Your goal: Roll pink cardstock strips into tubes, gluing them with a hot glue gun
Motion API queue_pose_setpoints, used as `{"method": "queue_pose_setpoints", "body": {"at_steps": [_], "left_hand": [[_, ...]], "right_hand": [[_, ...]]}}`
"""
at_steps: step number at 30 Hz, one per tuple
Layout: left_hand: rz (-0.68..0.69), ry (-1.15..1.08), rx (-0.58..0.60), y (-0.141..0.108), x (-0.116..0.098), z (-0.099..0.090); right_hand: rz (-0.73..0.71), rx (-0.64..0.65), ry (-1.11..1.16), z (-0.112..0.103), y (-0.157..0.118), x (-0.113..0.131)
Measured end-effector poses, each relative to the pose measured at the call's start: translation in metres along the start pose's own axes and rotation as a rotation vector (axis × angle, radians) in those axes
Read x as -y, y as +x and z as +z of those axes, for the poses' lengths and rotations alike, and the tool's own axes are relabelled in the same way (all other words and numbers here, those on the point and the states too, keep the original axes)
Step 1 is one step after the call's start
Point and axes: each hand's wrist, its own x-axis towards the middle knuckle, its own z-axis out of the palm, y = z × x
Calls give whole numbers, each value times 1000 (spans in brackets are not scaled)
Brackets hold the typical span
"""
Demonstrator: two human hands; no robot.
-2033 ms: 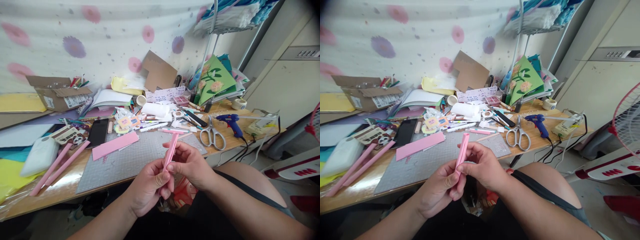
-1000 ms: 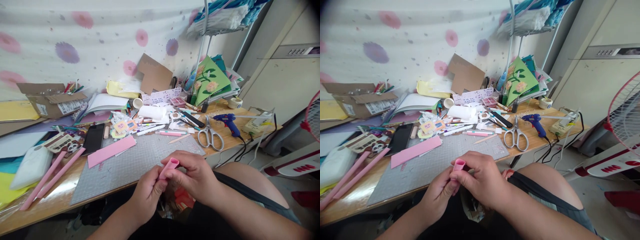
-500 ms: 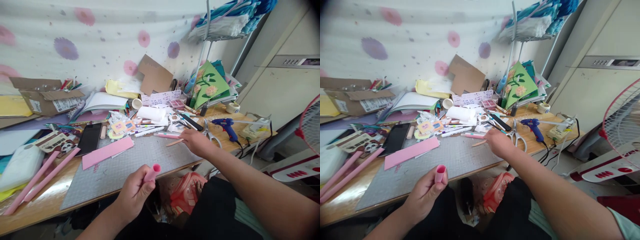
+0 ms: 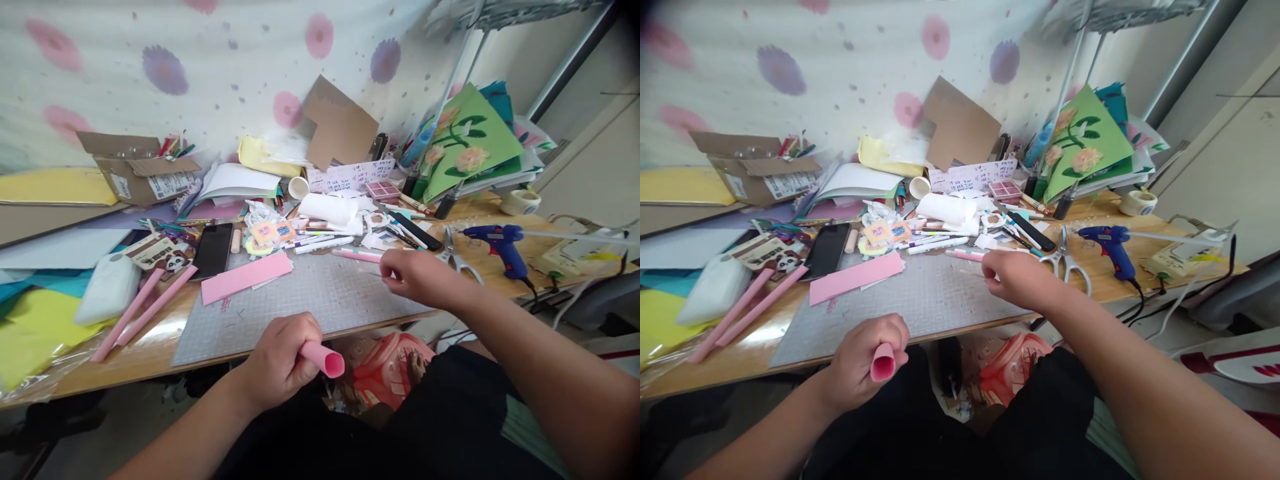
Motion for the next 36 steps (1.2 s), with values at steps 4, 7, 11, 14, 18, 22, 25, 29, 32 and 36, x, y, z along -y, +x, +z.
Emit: {"method": "queue_pose_setpoints", "body": {"at_steps": [4,7,11,14,18,22,25,29,32,36], "left_hand": [[-16,79,-37,-1,3,1],[-32,146,-71,1,5,2],[-48,238,-109,3,6,4],[-59,291,-122,3,5,5],[-68,304,-82,6,-1,8],[-120,276,0,13,-16,8],[-248,198,106,18,-26,7],[-296,53,199,20,-28,8],[-309,48,191,19,-23,12],[-332,71,189,15,-19,16]], "right_hand": [[-118,-429,702,-39,-28,37],[-160,-734,1036,-50,-46,64],[-55,-765,966,-42,-57,81],[4,-691,847,-34,-60,87],[-74,-606,737,-26,-56,92],[-213,-477,651,-19,-49,90],[-227,-413,664,-17,-45,86],[-217,-404,634,-15,-42,84],[-251,-408,632,-13,-40,83],[-313,-350,671,-14,-38,80]]}}
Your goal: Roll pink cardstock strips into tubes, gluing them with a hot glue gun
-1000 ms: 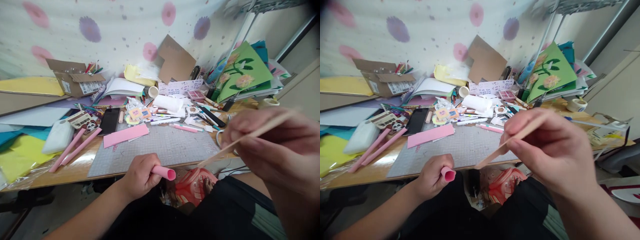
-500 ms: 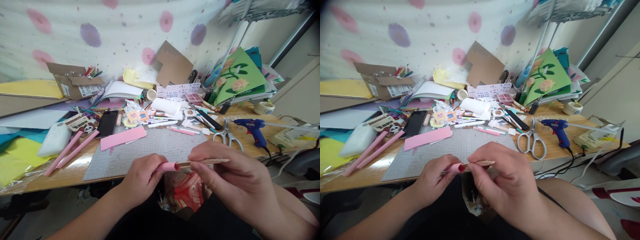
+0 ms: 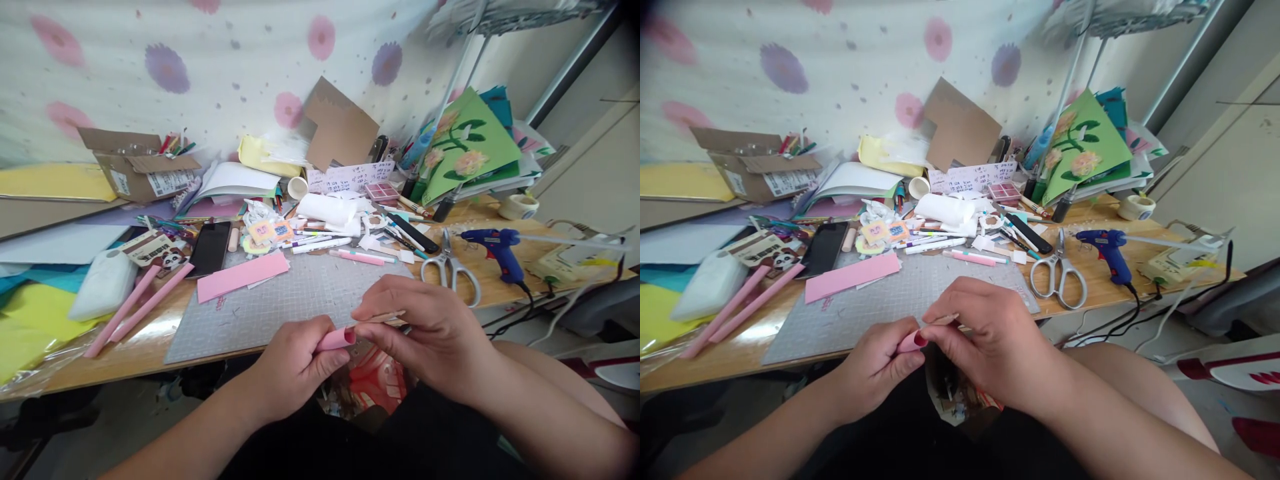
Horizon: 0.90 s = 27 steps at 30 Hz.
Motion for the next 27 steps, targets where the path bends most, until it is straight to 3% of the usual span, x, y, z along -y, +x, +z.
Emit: {"method": "queue_pose_setpoints", "body": {"at_steps": [3,7,9,17,27], "left_hand": [[-19,14,-9,-2,2,1],[-42,33,-21,-3,3,0],[-50,41,-20,-2,2,-1],[-98,93,-14,1,-1,0],[-176,-199,-40,4,-6,4]], "right_hand": [[12,22,1,-4,1,1],[-68,-14,-168,-6,0,2],[-104,40,-215,-5,-2,2],[-44,81,-483,-1,-4,-4],[-80,72,-617,12,-1,-5]]}}
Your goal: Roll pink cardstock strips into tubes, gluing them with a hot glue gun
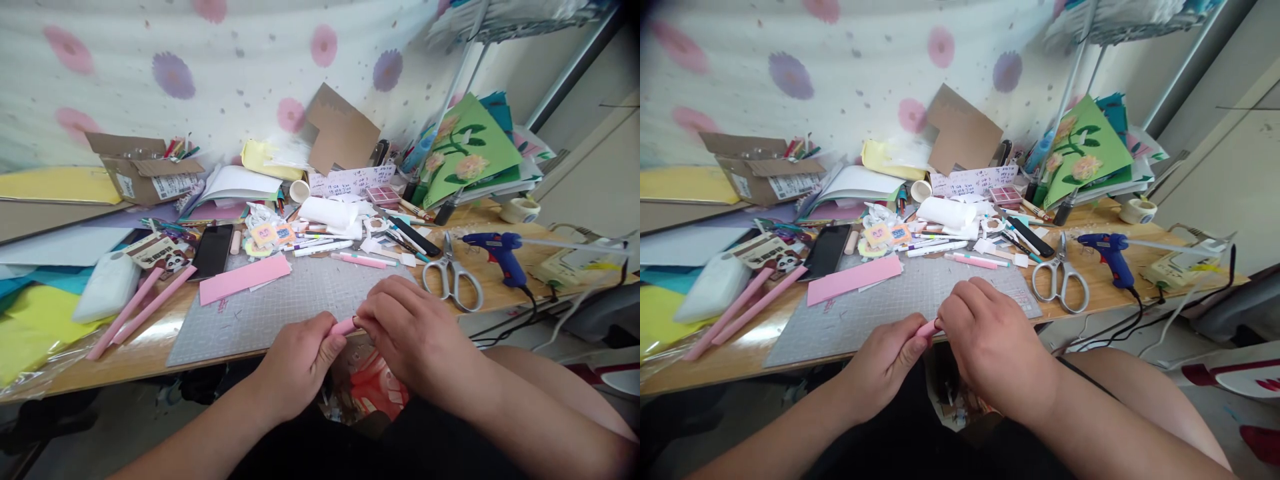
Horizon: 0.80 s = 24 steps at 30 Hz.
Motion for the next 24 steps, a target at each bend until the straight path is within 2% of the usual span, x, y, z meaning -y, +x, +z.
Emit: {"method": "queue_pose_setpoints", "body": {"at_steps": [3,6,9,11,12,14,17,19,24], "left_hand": [[-67,-212,-22,2,4,-6],[-164,-554,-47,7,6,-19],[-201,-956,-169,14,0,-36],[-187,-1180,-315,21,-9,-45],[-177,-1274,-387,24,-13,-50],[-156,-1425,-503,31,-19,-56],[-125,-1576,-622,38,-21,-63],[-117,-1637,-673,41,-21,-66],[-163,-1706,-718,44,-23,-65]], "right_hand": [[28,-48,-11,-14,1,-14],[179,-240,73,-33,-3,-35],[501,-413,569,-35,-10,-47],[621,-377,885,-25,-14,-44],[624,-318,936,-19,-16,-39],[542,-222,831,-8,-19,-25],[290,-208,557,-1,-23,-5],[181,-227,498,-1,-23,4],[188,-240,521,2,-18,11]]}}
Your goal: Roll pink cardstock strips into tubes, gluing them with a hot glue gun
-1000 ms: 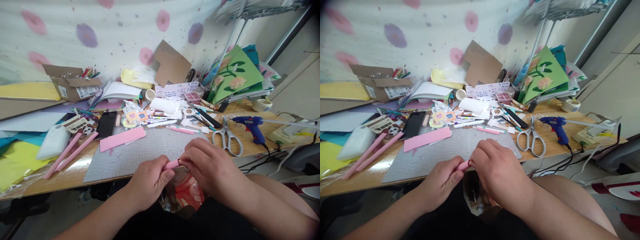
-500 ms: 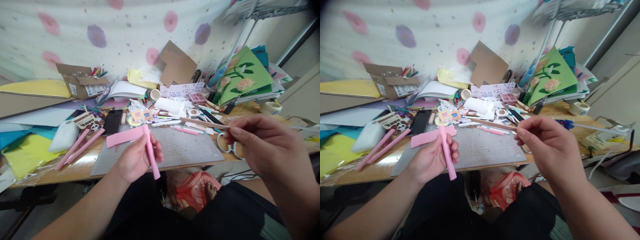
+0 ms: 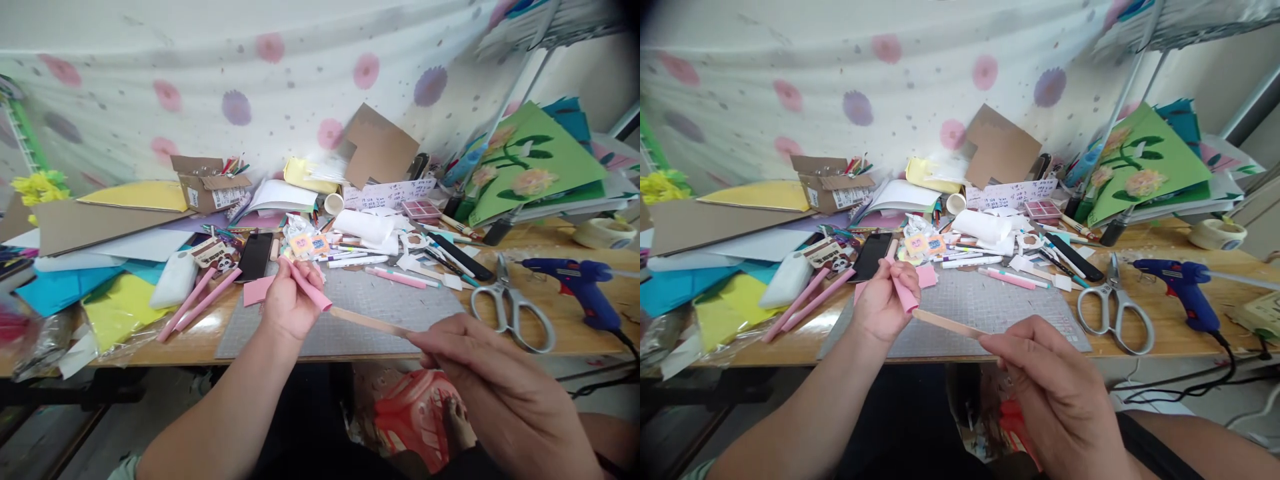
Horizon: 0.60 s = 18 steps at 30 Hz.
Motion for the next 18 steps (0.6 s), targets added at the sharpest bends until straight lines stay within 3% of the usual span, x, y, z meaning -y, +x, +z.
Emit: {"method": "queue_pose_setpoints", "body": {"at_steps": [5,8,14,18], "left_hand": [[8,-16,-37,0,4,1],[39,-15,-50,1,3,1],[85,13,-48,-1,4,4],[55,45,-38,-7,13,5]], "right_hand": [[73,-15,-30,12,-1,-6],[87,76,-38,17,-7,-9],[-218,176,-379,26,-15,-10],[-285,179,-481,33,-10,-4]]}}
